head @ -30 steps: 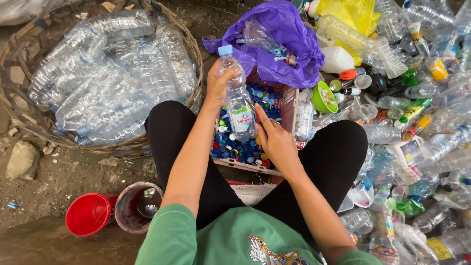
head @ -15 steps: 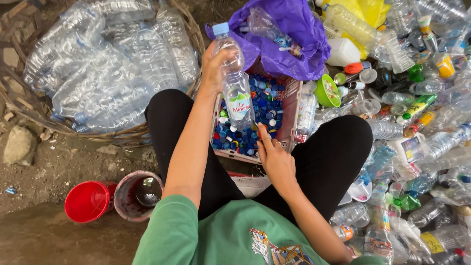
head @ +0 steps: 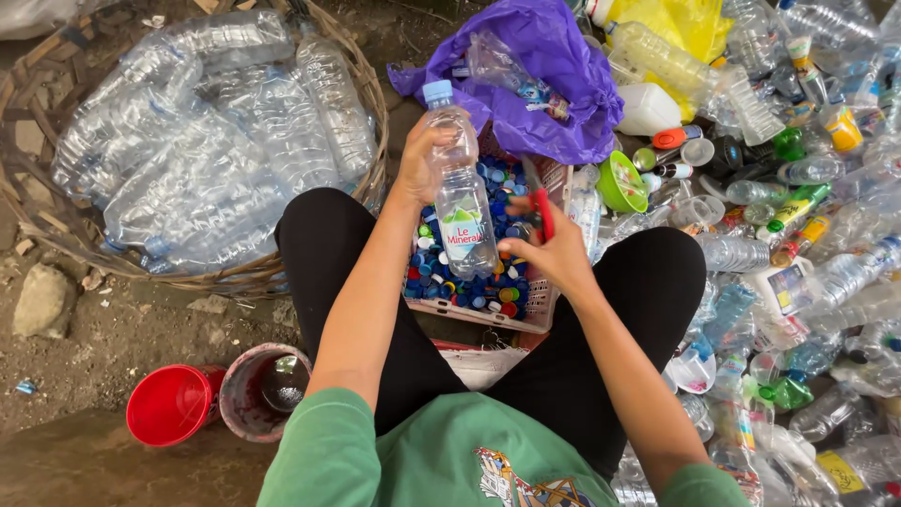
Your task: The person sits on the ground and uses red scissors to cut the labels and bottoms off clear plastic water bottles. The cut pieces are placed into a basket, and the caps are collected in a crate.
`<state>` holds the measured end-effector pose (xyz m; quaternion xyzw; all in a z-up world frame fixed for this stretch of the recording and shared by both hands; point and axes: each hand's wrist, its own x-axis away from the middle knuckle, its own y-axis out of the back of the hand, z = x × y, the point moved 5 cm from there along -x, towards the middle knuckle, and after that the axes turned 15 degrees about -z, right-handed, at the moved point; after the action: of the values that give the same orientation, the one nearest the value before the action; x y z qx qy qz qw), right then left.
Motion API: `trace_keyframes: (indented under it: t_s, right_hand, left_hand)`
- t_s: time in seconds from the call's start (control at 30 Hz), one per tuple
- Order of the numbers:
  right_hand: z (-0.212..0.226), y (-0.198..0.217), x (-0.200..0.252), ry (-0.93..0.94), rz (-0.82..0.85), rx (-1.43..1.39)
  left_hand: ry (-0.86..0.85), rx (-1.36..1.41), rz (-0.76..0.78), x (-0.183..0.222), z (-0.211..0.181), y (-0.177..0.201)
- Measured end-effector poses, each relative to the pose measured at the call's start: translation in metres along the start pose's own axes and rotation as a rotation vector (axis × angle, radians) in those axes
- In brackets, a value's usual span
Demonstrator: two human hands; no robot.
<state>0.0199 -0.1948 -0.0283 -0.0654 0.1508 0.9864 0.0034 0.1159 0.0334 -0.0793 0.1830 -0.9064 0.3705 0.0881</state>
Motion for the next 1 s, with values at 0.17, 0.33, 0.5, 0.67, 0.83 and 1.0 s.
trace_keyframes:
  t_s: [0.17,0.33,0.5,0.67,0.83,1.0]
  right_hand:
    - [-0.019,-0.030,0.008,-0.012,-0.007,-0.133]
    - [-0.040,-0.028,0.017,0.063,-0.119,-0.125]
    - [-0.029,-0.024,0.021,0.195,-0.221,-0.021]
    - [-0.033,-0.022,0.015,0.197,-0.261,-0.055]
    - [-0.017,-0.013,0.015,0.270,-0.229,-0.074]
    - [0.014,-0.019,0.023,0.684,0.035,0.238]
  left_hand:
    - [0.012,0.010,-0.003,0.006,0.002,-0.003]
    - [-0.002,-0.026,0.025,0.011,0.016,-0.009]
    - [-0.004,-0.074,-0.017,0.012,0.017,-0.004]
    - [0.025,-0.067,-0.010,0.010,0.022,-0.004]
    - [0.033,-0.063,-0.020,0.005,0.014,-0.002]
    - [0.088,0.070,0.013,0.004,-0.008,0.001]
